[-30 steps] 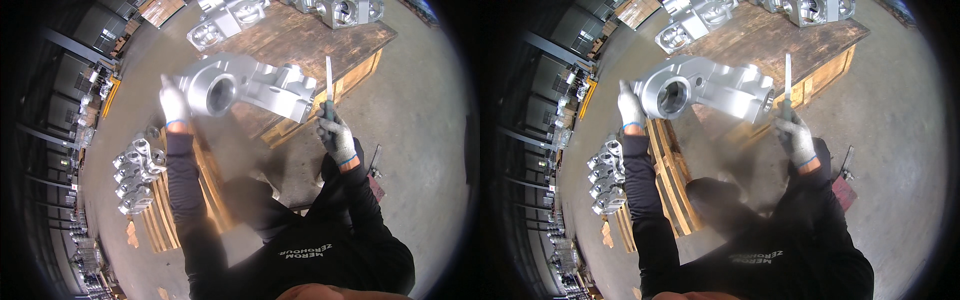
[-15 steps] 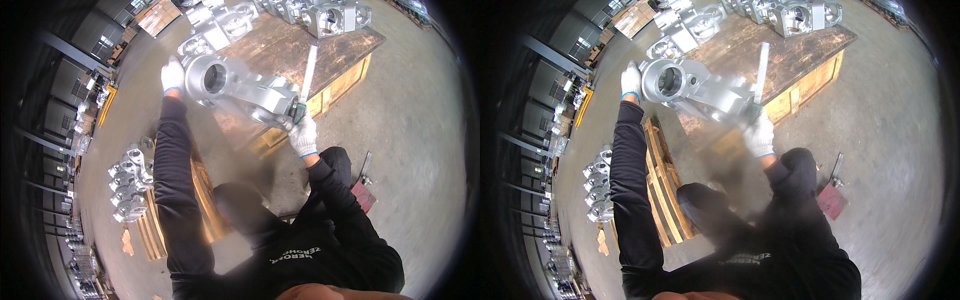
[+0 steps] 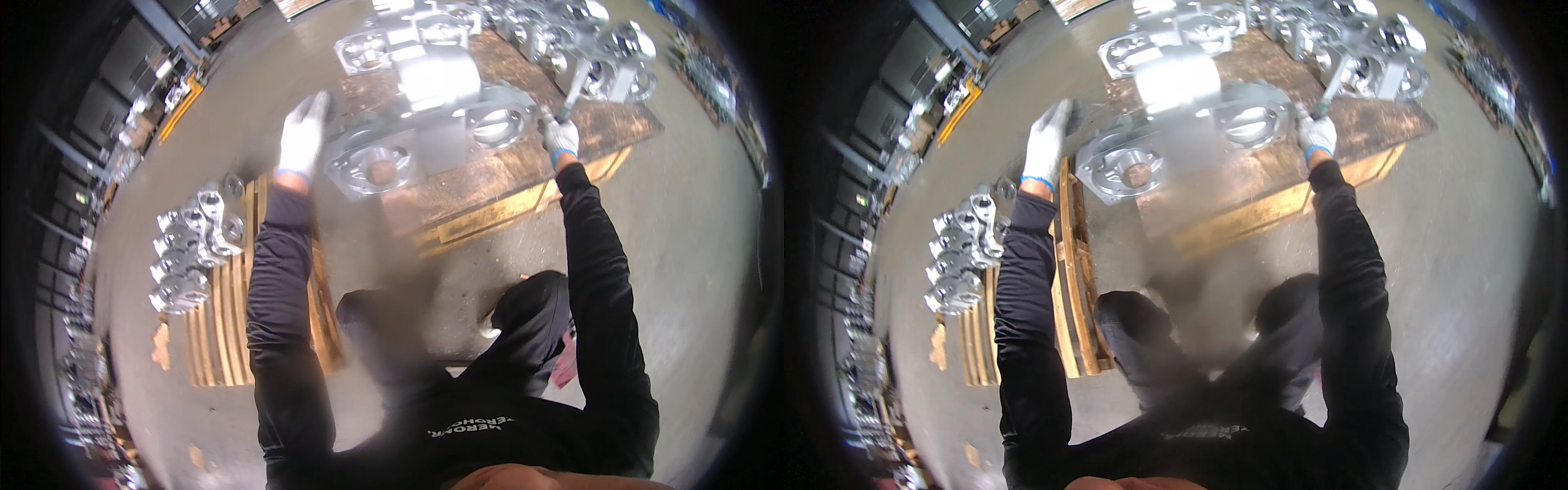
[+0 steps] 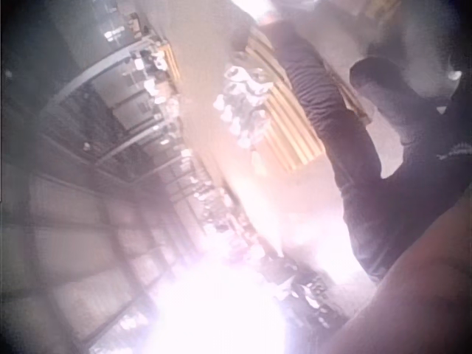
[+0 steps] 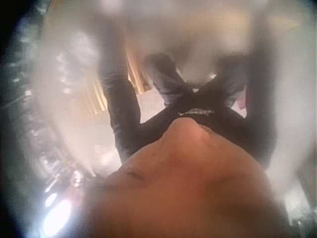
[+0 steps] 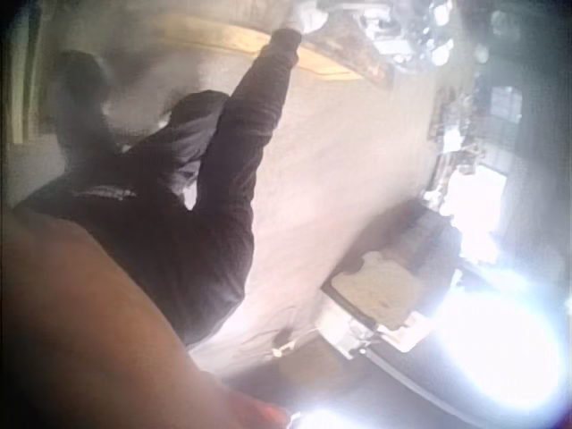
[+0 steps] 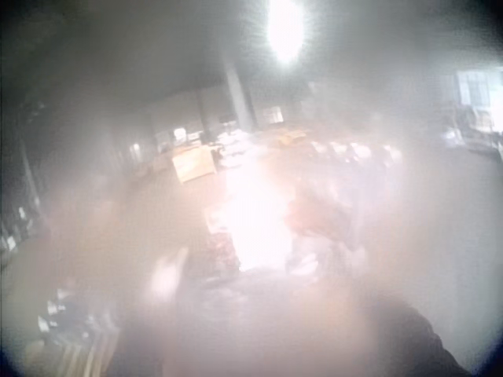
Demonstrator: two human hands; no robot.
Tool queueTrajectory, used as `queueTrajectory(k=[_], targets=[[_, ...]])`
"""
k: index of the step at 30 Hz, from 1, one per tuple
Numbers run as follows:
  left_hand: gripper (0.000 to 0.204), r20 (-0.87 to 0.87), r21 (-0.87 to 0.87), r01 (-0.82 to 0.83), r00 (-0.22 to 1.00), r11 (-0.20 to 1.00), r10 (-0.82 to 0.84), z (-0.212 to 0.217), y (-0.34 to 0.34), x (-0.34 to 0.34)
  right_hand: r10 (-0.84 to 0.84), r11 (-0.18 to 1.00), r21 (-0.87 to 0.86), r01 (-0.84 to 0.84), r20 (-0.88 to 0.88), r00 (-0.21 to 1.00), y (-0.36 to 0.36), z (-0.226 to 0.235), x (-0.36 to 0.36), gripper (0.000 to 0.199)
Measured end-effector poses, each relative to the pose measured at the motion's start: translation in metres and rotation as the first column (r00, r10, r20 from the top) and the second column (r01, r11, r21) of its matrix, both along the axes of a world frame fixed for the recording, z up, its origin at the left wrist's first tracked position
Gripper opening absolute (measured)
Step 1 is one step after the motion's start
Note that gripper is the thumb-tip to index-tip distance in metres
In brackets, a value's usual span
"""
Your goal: The person kneels on the floor and uses a deburring tool to scrape and smooth the edges of a large aluminum casting. They rotate the part to access different sides and continue scraping along the edges and inner surfaces.
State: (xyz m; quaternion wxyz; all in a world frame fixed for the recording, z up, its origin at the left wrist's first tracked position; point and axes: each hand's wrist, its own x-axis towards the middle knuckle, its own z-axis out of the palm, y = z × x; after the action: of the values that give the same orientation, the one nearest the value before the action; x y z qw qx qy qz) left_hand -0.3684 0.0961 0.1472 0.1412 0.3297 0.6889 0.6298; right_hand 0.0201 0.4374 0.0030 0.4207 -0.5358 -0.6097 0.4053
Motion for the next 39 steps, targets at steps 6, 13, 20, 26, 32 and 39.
queueTrajectory(k=[6,13,20,26,32,39], targets=[[0.071,-0.053,0.010,-0.043,0.998,0.999,0.044,-0.132,-0.058,0.006,0.218,0.972,0.147,-0.184,-0.264,0.940,0.000,-0.006,-0.001,0.044],[0.088,0.048,0.010,-0.064,0.997,0.998,0.063,-0.222,-0.038,0.007,0.194,0.971,-0.016,-0.238,-0.532,0.824,0.009,-0.015,-0.027,0.044],[0.083,0.021,0.087,-0.223,0.975,0.971,0.222,-0.250,-0.028,0.014,0.153,0.980,-0.027,-0.197,-0.531,0.834,0.020,-0.032,-0.023,0.042],[0.084,0.125,0.205,-0.276,0.959,0.939,0.254,-0.263,-0.023,0.012,0.199,0.972,-0.010,-0.236,-0.500,0.843,0.013,-0.022,-0.030,0.046],[0.068,0.406,0.496,-0.007,0.886,0.868,-0.225,-0.263,-0.020,-0.028,0.269,0.961,0.067,-0.267,-0.421,0.866,-0.020,-0.014,-0.013,0.047],[0.063,0.467,0.577,-0.021,0.829,0.816,-0.309,-0.245,-0.067,0.001,0.166,0.985,0.006,-0.173,-0.308,0.937,-0.088,-0.012,0.050,0.046]])
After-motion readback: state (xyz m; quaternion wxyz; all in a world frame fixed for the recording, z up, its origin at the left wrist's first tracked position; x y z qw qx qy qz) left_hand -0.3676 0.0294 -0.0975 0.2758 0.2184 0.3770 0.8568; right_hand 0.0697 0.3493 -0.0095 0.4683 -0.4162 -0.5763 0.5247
